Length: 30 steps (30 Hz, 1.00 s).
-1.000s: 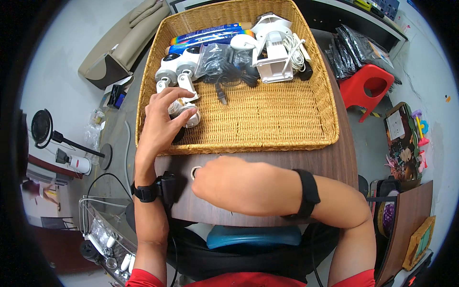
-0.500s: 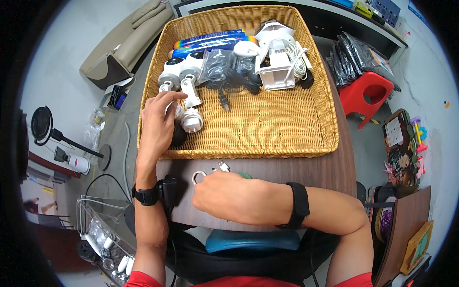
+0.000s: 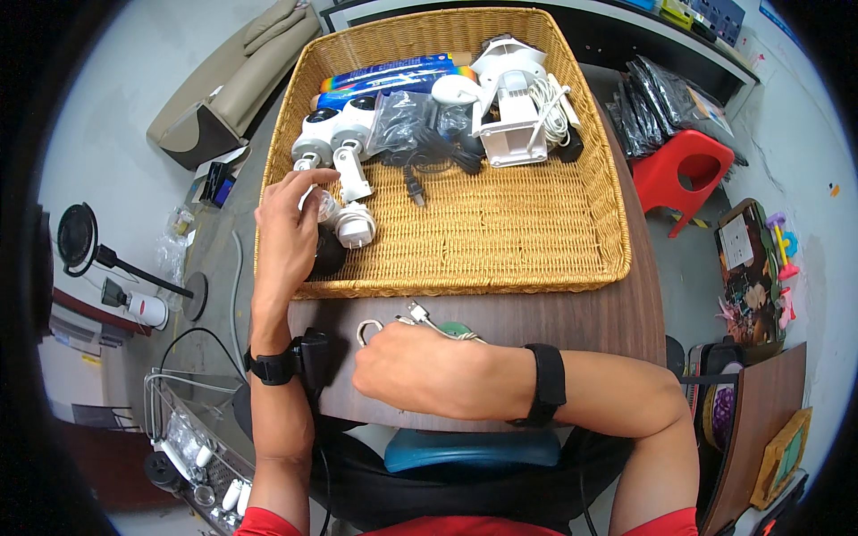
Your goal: Organizing security cameras and cables on a desk and in a basket.
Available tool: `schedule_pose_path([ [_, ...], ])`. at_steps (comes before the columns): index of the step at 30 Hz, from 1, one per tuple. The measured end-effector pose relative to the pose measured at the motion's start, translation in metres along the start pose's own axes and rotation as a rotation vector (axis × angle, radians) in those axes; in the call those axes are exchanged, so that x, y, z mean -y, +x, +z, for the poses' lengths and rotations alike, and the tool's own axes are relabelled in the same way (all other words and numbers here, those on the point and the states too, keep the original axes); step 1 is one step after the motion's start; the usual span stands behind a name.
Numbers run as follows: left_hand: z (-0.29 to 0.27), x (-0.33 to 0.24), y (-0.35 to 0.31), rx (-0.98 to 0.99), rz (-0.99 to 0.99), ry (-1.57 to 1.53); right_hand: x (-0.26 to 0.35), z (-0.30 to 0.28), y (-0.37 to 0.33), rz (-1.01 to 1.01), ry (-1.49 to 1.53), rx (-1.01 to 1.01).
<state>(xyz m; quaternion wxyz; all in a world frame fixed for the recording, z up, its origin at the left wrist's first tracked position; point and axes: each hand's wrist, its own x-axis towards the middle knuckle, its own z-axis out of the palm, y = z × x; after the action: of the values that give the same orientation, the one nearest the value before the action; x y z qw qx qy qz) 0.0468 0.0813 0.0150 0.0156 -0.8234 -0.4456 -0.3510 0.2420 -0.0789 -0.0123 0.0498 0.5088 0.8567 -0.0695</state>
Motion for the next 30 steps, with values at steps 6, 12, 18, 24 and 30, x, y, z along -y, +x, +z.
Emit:
schedule_pose_path([
  [6,0.016,0.001,0.005,-0.157,-0.088,-0.426,-0.013,-0.002,-0.003,-0.013,-0.005,0.005],
  [12,0.006,0.012,0.012,-0.103,-0.363,-0.938,-0.045,-0.012,-0.001,-0.035,-0.03,0.012],
  [18,0.004,0.008,0.006,-0.14,-0.398,-1.002,-0.068,-0.02,0.002,-0.067,-0.063,0.012],
  [24,0.006,0.0,-0.007,-0.178,-0.375,-0.91,-0.082,-0.039,0.021,-0.097,-0.098,0.006],
  [30,0.012,-0.007,-0.01,-0.192,-0.347,-0.819,-0.075,-0.039,0.024,-0.11,-0.114,-0.003],
])
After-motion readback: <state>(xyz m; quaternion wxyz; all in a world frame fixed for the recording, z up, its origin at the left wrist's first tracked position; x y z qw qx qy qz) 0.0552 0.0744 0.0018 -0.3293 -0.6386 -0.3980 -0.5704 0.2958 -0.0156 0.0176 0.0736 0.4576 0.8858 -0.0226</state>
